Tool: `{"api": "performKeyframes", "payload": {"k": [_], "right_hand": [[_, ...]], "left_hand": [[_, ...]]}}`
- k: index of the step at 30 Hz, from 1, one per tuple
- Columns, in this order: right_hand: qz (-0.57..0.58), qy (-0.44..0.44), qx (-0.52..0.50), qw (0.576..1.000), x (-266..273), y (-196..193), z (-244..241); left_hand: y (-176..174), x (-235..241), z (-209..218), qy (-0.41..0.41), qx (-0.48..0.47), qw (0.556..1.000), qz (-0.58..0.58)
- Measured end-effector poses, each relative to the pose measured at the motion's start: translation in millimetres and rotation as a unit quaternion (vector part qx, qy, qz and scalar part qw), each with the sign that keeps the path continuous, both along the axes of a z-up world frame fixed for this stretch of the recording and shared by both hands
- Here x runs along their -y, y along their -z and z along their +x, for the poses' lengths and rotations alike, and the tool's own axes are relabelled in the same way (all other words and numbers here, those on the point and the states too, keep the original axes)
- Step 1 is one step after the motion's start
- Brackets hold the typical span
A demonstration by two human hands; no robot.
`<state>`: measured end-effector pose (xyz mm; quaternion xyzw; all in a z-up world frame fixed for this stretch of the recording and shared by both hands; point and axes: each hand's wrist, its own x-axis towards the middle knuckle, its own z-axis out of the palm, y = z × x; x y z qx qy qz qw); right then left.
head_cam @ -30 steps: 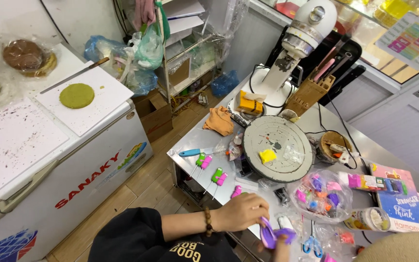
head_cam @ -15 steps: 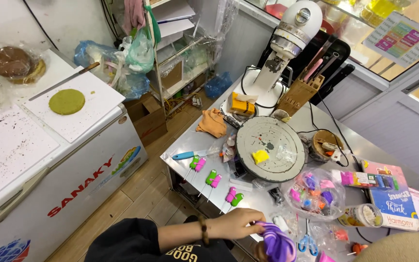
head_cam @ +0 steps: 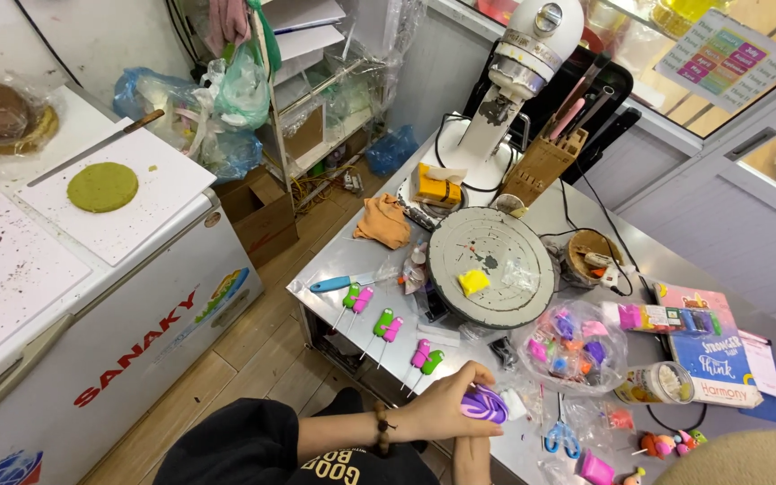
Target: The person is modeling small colorful figures out of fondant to be used as cake decorations.
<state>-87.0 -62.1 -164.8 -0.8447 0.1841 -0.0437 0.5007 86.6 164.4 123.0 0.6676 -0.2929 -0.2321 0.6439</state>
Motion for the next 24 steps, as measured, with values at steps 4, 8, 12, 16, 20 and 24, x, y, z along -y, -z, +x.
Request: {"api": "performKeyframes", "payload": {"k": [4, 8, 12, 16, 20, 24], "right_hand": [[0.076, -0.084, -0.031, 0.993, -4, -104, 65], [0.113, -0.028, -0.111, 0.987, -2, -151, 53], [0.070, -0.053, -0.053, 0.995, 20, -62, 39], [0.195, -0.027, 0.051, 0.979, -19, -35, 70], [0.204, -0.097, 0.203, 0.953, -22, 8, 129], [0.172, 0.162, 0.096, 0.967, -52, -92, 159]], "left_hand": [[43, 3, 15, 0.002, 0.033, 0.999, -0.007], [41, -30, 55, -0.072, -0.213, 0.972, -0.071], [40, -61, 84, -0.149, -0.154, 0.974, -0.079], [51, -60, 71, -0.217, -0.150, 0.951, -0.161], [69, -26, 43, -0.096, -0.328, 0.872, -0.350], [66, 17, 11, -0.142, -0.425, 0.871, -0.201]]}}
